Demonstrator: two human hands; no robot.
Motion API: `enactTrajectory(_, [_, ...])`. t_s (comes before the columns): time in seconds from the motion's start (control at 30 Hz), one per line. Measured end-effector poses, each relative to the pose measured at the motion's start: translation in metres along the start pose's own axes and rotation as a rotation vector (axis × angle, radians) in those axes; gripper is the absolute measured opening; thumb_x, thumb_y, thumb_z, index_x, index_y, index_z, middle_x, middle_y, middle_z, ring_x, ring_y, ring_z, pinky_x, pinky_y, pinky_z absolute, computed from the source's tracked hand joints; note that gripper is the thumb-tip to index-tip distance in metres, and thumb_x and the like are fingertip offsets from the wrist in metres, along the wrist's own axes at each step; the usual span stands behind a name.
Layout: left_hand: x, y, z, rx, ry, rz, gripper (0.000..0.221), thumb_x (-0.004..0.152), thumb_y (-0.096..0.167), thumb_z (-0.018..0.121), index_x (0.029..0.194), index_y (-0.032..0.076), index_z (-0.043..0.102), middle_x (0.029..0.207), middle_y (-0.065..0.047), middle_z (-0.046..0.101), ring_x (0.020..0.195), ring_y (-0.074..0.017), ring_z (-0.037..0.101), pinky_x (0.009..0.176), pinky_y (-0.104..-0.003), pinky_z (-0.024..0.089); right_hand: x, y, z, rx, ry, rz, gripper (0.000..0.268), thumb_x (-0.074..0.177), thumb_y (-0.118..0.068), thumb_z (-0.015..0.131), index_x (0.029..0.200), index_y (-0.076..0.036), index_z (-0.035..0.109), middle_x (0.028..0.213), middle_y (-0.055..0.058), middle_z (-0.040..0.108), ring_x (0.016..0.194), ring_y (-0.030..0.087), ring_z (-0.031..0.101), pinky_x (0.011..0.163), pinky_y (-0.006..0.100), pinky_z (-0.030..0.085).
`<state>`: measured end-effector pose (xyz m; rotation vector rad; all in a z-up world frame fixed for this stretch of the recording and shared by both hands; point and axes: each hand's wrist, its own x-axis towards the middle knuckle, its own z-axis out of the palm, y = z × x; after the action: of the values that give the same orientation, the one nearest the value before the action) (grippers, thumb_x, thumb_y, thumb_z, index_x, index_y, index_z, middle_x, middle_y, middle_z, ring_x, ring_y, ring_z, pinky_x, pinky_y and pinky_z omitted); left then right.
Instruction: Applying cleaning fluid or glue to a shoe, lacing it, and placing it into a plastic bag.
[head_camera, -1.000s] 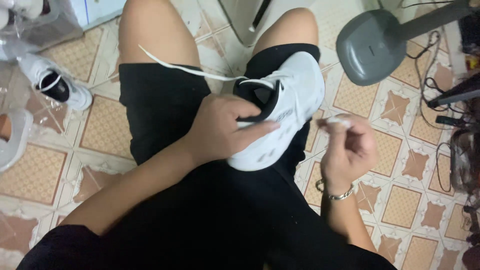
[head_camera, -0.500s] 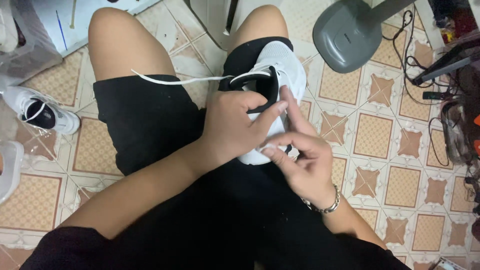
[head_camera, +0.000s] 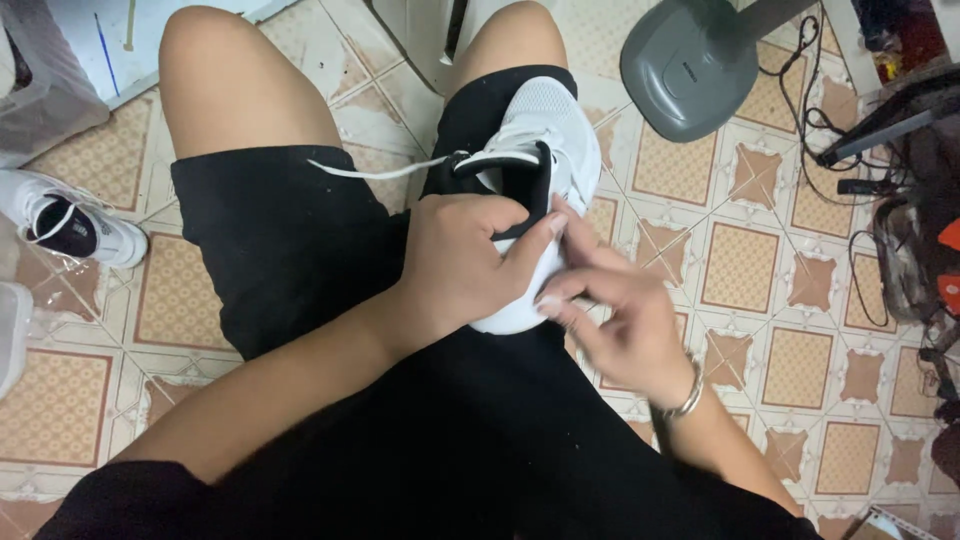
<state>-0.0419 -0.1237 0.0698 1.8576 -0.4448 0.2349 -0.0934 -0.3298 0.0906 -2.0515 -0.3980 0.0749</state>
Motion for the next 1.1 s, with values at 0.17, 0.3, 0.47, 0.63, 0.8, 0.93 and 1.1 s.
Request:
enactTrajectory(0.17, [-0.007, -0.001, 0.0, -0.015, 0.01, 0.052, 0.044, 0.093, 0.022, 0.079, 0.059, 0.003, 0.057, 0.054, -0.014, 0.054, 0.044, -0.0257, 0.056, 0.045, -0.036, 0.039, 0.0, -0.003, 0.002, -0.034, 0.007, 0.001, 0.006, 0.09, -0.005, 0.078, 0.094, -0.002, 0.074, 0.157, 0.019, 0.053, 0.123, 0.024, 0.071, 0.1, 0.032, 0.06])
enactTrajectory(0.3, [-0.01, -0.005, 0.003, 0.036, 0.027, 0.067, 0.044, 0.09, 0.02, 0.08, 0.057, 0.004, 0.055, 0.054, -0.013, 0.055, 0.045, -0.0269, 0.057, 0.044, -0.038, 0.039, 0.002, -0.007, 0.004, -0.082, -0.061, -0.077, 0.006, 0.084, -0.002, 0.078, 0.089, 0.0, 0.075, 0.153, 0.025, 0.048, 0.129, 0.032, 0.064, 0.108, 0.039, 0.053])
enactTrajectory(0.47, [-0.009, -0.001, 0.001, -0.007, 0.021, 0.088, 0.041, 0.094, 0.021, 0.079, 0.063, 0.007, 0.057, 0.058, -0.012, 0.056, 0.05, -0.0258, 0.06, 0.048, -0.037, 0.043, 0.001, 0.003, 0.002, -0.1, -0.018, 0.003, 0.003, 0.09, -0.004, 0.077, 0.089, -0.002, 0.075, 0.155, 0.021, 0.053, 0.1, 0.017, 0.077, 0.089, 0.028, 0.064])
enactTrajectory(0.63, [-0.014, 0.001, 0.002, 0.004, 0.067, 0.063, 0.044, 0.092, 0.019, 0.081, 0.06, 0.005, 0.054, 0.057, -0.014, 0.052, 0.05, -0.0292, 0.057, 0.048, -0.038, 0.041, -0.003, -0.007, 0.005, -0.08, -0.048, -0.072, 0.005, 0.086, -0.002, 0.076, 0.087, 0.002, 0.073, 0.153, 0.026, 0.047, 0.121, 0.032, 0.069, 0.101, 0.035, 0.057])
enactTrajectory(0.8, [-0.011, -0.003, 0.001, 0.021, 0.017, 0.068, 0.049, 0.091, 0.018, 0.081, 0.055, 0.004, 0.052, 0.05, -0.012, 0.051, 0.041, -0.0252, 0.053, 0.042, -0.037, 0.037, -0.006, 0.003, 0.006, -0.119, -0.051, -0.122, 0.007, 0.09, -0.007, 0.077, 0.09, -0.002, 0.073, 0.158, 0.023, 0.048, 0.118, 0.03, 0.072, 0.105, 0.035, 0.056])
enactTrajectory(0.93, [-0.012, -0.003, 0.0, -0.037, 0.038, 0.112, 0.042, 0.095, 0.018, 0.08, 0.063, 0.004, 0.056, 0.059, -0.013, 0.055, 0.049, -0.0252, 0.058, 0.048, -0.036, 0.04, -0.007, 0.015, 0.004, -0.15, 0.002, -0.015, 0.007, 0.087, -0.008, 0.078, 0.089, -0.002, 0.078, 0.152, 0.021, 0.056, 0.069, 0.014, 0.07, 0.071, 0.025, 0.06])
enactTrajectory(1.1, [-0.012, 0.001, -0.001, -0.009, 0.069, 0.071, 0.042, 0.093, 0.016, 0.08, 0.06, 0.004, 0.056, 0.056, -0.014, 0.054, 0.045, -0.0253, 0.055, 0.046, -0.037, 0.039, -0.014, 0.016, 0.007, -0.108, -0.007, -0.067, 0.009, 0.09, -0.012, 0.078, 0.091, -0.003, 0.076, 0.15, 0.023, 0.055, 0.108, 0.025, 0.076, 0.098, 0.033, 0.06])
